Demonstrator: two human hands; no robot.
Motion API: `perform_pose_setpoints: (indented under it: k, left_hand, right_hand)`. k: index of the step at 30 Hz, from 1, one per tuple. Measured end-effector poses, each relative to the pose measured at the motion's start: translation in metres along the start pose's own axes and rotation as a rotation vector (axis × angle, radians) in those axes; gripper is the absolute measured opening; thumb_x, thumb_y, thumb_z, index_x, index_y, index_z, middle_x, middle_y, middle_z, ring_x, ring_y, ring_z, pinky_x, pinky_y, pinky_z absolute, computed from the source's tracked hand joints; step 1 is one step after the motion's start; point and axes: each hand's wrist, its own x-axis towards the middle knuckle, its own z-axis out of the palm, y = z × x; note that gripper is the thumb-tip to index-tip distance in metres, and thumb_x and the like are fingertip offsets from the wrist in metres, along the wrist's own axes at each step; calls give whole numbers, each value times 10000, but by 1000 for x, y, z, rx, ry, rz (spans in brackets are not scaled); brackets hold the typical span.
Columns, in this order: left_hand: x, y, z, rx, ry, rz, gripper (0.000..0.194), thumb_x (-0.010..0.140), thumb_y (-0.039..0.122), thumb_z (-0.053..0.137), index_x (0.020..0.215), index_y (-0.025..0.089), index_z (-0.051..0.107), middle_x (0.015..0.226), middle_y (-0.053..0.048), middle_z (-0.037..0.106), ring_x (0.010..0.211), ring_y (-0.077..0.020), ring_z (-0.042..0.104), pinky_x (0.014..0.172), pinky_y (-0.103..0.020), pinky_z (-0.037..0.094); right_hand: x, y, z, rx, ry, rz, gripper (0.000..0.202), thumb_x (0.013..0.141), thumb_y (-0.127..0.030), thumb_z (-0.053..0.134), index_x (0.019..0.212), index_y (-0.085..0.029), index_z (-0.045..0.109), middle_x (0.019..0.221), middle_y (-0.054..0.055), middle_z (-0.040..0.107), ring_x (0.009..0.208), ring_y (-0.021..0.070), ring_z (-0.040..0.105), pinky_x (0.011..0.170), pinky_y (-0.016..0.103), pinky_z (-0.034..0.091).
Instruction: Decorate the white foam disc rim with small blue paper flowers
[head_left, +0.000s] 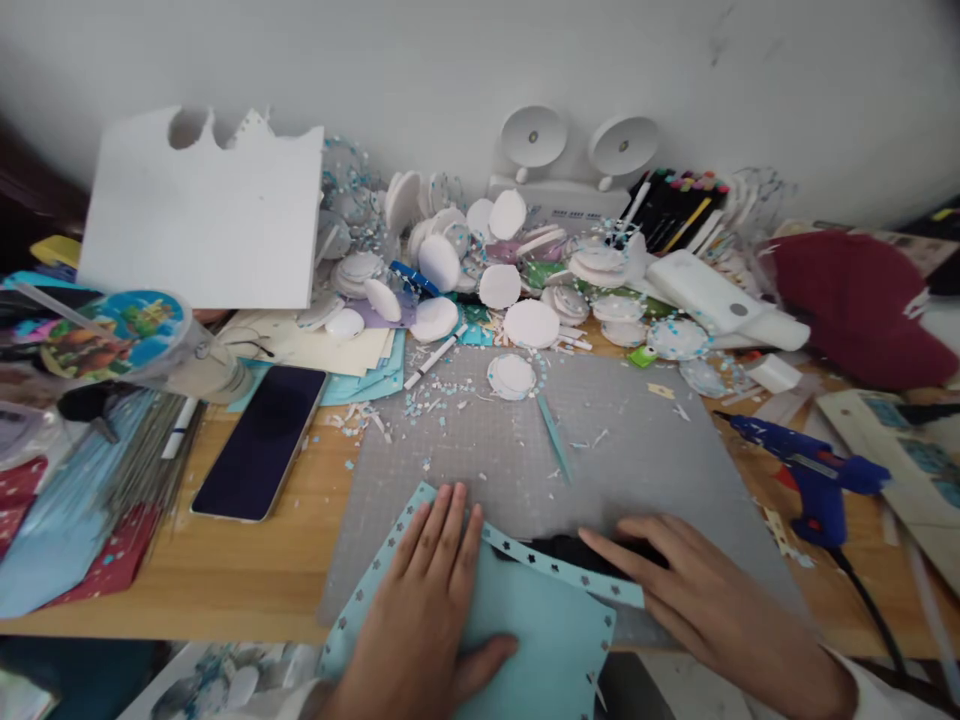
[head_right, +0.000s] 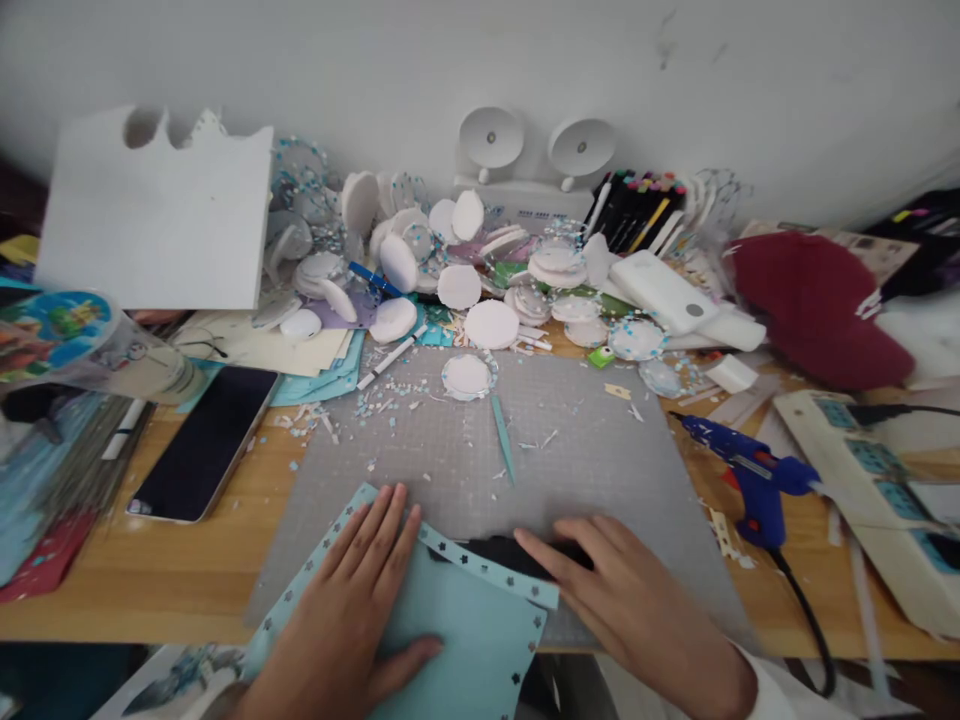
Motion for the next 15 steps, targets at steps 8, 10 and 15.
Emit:
perform_pose_setpoints:
  k: [8,10,15]
  left_hand:
    - [1,-5,2,50,43,51,940,759,732,486,1397,45,420,1458,-214,418,1362,-350,344,1112,-418,165]
    - [2,-6,2,57,53,60,945,749,734,495,1385,38,435,1441,-221,437,1347,-350,363,1108,-414,166]
    - [4,-6,3,59,60,72,951,730,725,527,1372,29,446,1429,-233,447,1336,-359,373,1095,-422,184]
  right_hand:
    - [29,-3,10,27,-15,-48,489,927,-155,387,1403,-254,444,1002,108,582,833,219,566,730,394,520]
    - [30,-4,9,49,-12,-46,504,919,-135,378,1404,-255,442,1007,109,580,836,222,561,731,395,518]
    - [18,1,6,109,-30,-2,491,933,-151,392,1411,-255,428,1031,102,575,896,213,554,770,359,518]
